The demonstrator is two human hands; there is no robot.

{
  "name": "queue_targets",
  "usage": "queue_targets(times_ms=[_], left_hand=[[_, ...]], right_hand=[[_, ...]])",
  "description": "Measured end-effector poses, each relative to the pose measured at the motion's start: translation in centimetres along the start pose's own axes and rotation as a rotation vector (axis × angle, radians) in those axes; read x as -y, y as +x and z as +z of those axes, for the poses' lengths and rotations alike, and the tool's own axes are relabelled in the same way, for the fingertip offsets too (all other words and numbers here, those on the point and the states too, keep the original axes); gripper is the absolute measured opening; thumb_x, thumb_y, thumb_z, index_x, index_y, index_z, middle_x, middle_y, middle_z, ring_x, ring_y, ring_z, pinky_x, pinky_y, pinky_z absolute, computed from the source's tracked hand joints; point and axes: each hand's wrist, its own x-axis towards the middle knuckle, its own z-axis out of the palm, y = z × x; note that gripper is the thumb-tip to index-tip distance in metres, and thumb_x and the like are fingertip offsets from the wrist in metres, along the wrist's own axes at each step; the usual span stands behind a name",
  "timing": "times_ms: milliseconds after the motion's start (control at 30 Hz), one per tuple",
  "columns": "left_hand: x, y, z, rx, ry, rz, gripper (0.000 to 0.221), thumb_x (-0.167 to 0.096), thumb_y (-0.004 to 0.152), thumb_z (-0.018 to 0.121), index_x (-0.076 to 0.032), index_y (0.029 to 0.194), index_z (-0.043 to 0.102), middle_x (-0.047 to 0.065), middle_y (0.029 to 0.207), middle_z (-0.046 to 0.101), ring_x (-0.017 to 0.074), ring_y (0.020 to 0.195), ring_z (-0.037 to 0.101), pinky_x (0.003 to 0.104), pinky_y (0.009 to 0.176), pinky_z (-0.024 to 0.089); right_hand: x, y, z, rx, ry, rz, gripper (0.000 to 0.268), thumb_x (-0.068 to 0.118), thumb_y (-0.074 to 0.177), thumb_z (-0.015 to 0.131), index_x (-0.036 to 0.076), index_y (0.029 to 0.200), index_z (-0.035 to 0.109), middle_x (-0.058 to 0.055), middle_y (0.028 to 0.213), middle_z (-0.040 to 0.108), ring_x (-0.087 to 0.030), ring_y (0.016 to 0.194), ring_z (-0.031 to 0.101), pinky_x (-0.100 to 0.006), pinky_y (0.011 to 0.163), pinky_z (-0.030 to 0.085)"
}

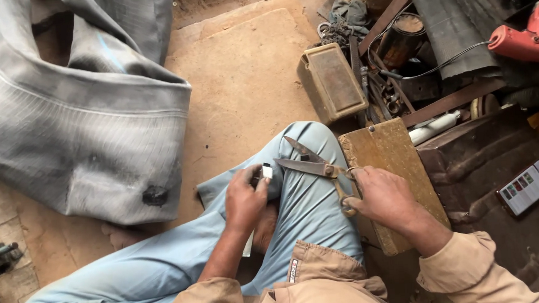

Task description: Repairing a puncture in a motorcycle inner tube by applying a patch and sealant.

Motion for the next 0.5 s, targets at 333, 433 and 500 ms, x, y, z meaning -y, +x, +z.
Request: queue_targets(times_ms=[333, 433, 500], left_hand=[[-2.6, -1.5, -5.9, -0.015, -0.017, -0.079, 0.037, -0.019, 0.082, 0.079, -0.003, 0.115, 0.072, 0.014, 0.11, 0.07, 0.025, 0.098, 0.07, 0.036, 0.082, 0.056], [-1.4, -2.0, -9.5, -0.08, -0.209, -0.176, 0.034, -0.017, 0.086, 0.076, -0.003, 0.117, 0.071, 0.01, 0.11, 0.072, 0.0184, 0.097, 0.07, 0.032, 0.082, 0.056], [0.0, -2.5, -12.0, -0.217, -0.315, -0.239, 0.031, -0.013, 0.089, 0.075, -0.002, 0.118, 0.071, 0.008, 0.111, 0.073, 0.0151, 0.1, 0.068, 0.028, 0.09, 0.055]], right_hand=[[2.6, 4.6, -0.9, -0.194, 0.287, -0.177, 0.016, 0.021, 0.092, 0.069, 0.013, 0.105, 0.075, -0.005, 0.098, 0.073, -0.022, 0.087, 0.07, -0.037, 0.078, 0.056], [4.0, 5.8, -0.7, -0.294, 0.355, -0.247, 0.015, 0.02, 0.088, 0.072, 0.014, 0.101, 0.076, -0.005, 0.094, 0.071, -0.025, 0.089, 0.069, -0.038, 0.077, 0.055], [4.6, 6.4, -0.7, -0.33, 0.336, -0.278, 0.013, 0.02, 0.085, 0.075, 0.015, 0.096, 0.077, -0.004, 0.092, 0.069, -0.026, 0.089, 0.067, -0.04, 0.078, 0.054]])
